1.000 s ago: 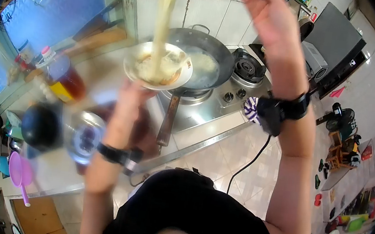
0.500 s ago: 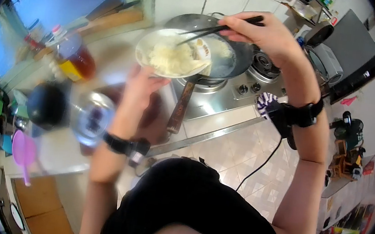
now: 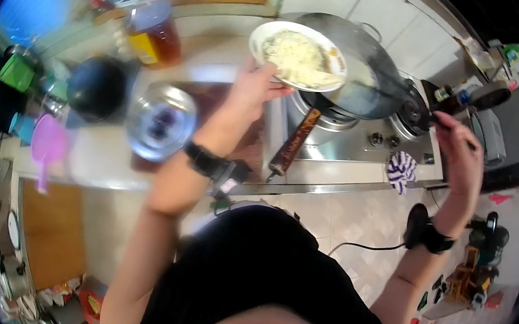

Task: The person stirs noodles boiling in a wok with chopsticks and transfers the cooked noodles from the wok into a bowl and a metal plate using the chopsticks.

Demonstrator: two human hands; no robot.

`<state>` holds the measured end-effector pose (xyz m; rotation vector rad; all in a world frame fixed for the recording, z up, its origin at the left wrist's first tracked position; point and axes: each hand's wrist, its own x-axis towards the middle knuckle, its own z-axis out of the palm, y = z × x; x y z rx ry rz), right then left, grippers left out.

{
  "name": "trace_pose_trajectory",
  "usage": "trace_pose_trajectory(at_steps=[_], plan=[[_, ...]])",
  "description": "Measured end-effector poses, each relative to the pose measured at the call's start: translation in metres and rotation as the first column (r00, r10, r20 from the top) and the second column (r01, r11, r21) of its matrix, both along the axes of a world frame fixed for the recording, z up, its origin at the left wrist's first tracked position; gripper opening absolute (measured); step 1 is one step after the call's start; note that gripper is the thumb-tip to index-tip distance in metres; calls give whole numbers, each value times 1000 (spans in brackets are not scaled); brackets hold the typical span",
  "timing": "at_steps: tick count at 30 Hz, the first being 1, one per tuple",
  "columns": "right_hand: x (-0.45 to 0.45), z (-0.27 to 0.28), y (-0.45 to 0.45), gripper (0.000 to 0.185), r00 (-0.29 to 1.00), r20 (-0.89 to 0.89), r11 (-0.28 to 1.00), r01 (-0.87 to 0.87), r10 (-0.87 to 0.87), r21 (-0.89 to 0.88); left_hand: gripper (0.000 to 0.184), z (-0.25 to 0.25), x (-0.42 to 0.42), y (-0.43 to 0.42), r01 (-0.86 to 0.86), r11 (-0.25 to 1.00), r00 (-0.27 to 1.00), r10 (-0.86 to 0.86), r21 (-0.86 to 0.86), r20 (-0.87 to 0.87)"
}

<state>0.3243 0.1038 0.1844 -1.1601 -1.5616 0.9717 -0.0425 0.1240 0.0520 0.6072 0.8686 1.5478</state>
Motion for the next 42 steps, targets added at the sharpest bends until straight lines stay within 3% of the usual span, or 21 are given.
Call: trace_pose_trajectory(at_steps=[2, 10, 12, 13, 16, 23, 27, 28, 30, 33, 42], plan=[[-10, -28, -10, 31, 1000, -15, 998, 21, -22, -51, 44, 0, 0, 2, 1, 1000, 999, 0, 7, -36], [-54, -133, 5, 35, 921, -377, 986, 38, -97, -160, 40, 14, 0, 4, -3, 1000, 997, 4, 2, -78], [-62, -145, 11, 38, 817, -553, 961, 9, -166, -275, 42, 18, 2, 1, -23, 1000, 997, 25, 16, -74], [-63, -148, 14, 38, 815, -554, 962, 13, -169, -274, 42, 18, 3, 1, -19, 1000, 997, 20, 17, -75], [-57, -154, 21, 43, 603, -754, 923, -77, -259, -378, 43, 19, -1, 2, -39, 998, 997, 42, 38, -62], [-64, -161, 20, 42, 680, -677, 950, 103, -283, -294, 44, 20, -4, 4, -47, 998, 997, 50, 48, -65], [-74, -174, 39, 41, 543, -756, 928, 146, -365, -344, 44, 23, -2, 3, -37, 998, 995, 42, 53, -93], [-76, -176, 45, 40, 440, -809, 919, 135, -390, -370, 44, 22, -3, 3, -29, 998, 995, 35, 54, -98], [-77, -177, 57, 38, 263, -885, 923, 93, -385, -374, 43, 18, -6, 4, -2, 997, 995, 9, 76, -95], [-77, -157, 72, 35, 172, -917, 932, 88, -361, -350, 42, 17, -5, 2, -11, 998, 995, 17, 59, -99], [-75, -68, 98, 32, 321, -935, 988, 85, -153, -132, 43, 15, -3, 4, -36, 999, 994, 40, 38, -104]])
